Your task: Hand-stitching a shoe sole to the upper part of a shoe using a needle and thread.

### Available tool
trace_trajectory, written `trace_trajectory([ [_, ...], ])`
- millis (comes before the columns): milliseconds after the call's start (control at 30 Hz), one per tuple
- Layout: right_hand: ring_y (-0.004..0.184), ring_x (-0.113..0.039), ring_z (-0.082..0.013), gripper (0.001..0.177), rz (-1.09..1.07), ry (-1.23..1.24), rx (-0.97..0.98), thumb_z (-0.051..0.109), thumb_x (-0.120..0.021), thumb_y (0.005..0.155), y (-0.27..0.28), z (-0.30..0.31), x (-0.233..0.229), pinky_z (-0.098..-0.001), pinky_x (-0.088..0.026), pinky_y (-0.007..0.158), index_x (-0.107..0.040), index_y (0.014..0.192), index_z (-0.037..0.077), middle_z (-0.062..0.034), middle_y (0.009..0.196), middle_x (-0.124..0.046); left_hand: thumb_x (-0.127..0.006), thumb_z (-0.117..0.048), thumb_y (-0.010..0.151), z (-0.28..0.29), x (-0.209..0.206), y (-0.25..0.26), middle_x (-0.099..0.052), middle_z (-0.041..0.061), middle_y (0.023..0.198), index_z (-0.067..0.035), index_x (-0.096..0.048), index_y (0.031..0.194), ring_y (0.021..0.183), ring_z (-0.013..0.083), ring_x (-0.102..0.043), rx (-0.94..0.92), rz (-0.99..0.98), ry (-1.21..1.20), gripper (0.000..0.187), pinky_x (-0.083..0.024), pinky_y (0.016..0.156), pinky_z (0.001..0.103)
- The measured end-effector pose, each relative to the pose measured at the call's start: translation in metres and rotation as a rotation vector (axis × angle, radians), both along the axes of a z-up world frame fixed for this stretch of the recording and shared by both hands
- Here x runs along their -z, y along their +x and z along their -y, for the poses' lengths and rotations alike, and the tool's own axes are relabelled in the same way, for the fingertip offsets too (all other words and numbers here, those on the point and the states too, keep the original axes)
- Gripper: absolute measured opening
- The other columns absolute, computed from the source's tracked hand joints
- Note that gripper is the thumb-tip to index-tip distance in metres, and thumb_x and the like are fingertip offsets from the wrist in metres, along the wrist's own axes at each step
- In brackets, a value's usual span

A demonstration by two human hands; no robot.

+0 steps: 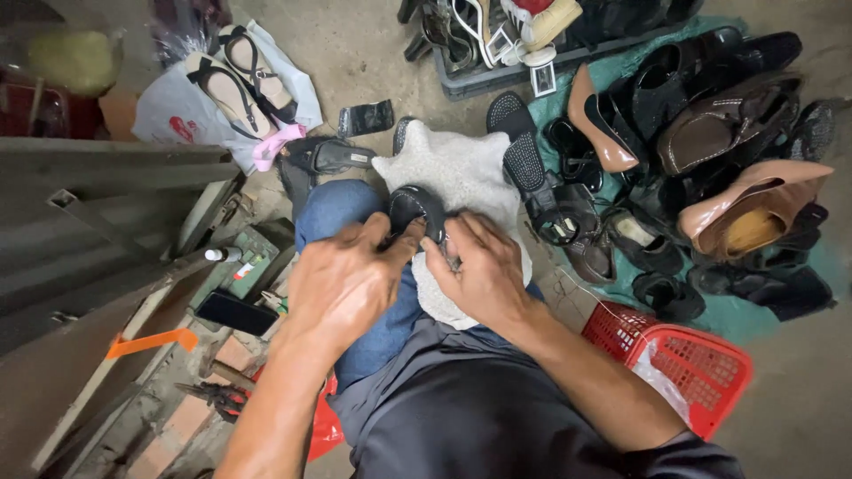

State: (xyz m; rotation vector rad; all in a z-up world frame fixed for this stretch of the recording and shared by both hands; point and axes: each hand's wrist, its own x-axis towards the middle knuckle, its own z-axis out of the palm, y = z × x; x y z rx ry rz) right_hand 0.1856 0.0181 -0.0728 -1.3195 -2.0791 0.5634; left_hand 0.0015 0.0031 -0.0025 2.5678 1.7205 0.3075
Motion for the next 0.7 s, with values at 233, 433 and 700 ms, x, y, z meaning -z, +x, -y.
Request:
trace_trajectory([
  [233, 0.07, -0.067, -0.0262, 0.028, -0.119, -0.081, -0.065, 0.03, -0.073, 0.093, 0.009, -0.006, -0.016, -0.0352, -0.054, 0.059, -0.056, 0.077, 0.014, -0.005, 0.07, -0.056, -0.057, -0.02, 0.096, -0.001, 0.0, -0.002, -0.055, 0.0, 0.084, -0.027, -0.079, 0.096, 0.064, 0.0235, -0.062, 0.012, 0.093, 0.002, 0.023, -0.051, 0.052, 0.033],
  [433, 0.111, -0.065, -0.0345, 0.011, -0.152, -0.352, 0.118, 0.018, -0.069, 0.096, 0.057, -0.024, 0.01, -0.0469, -0.053, 0.091, -0.074, 0.097, 0.008, -0.0105, 0.12, -0.069, -0.052, -0.017, 0.102, 0.019, 0.006, -0.016, -0.057, -0.004, 0.08, -0.024, -0.075, 0.108, 0.072, 0.0186, -0.064, -0.086, 0.148, 0.013, 0.025, -0.052, 0.059, 0.029],
  [700, 0.128, -0.052, -0.0417, 0.025, -0.242, -0.073, -0.194, 0.011, -0.068, 0.097, 0.02, -0.018, -0.005, -0.0532, -0.042, 0.107, -0.072, 0.121, 0.008, -0.0164, 0.127, -0.064, -0.057, -0.021, 0.104, 0.018, 0.014, 0.003, -0.06, 0.0, 0.072, -0.017, -0.074, 0.101, 0.071, 0.023, -0.064, -0.13, 0.164, 0.092, 0.018, -0.053, 0.062, 0.033],
])
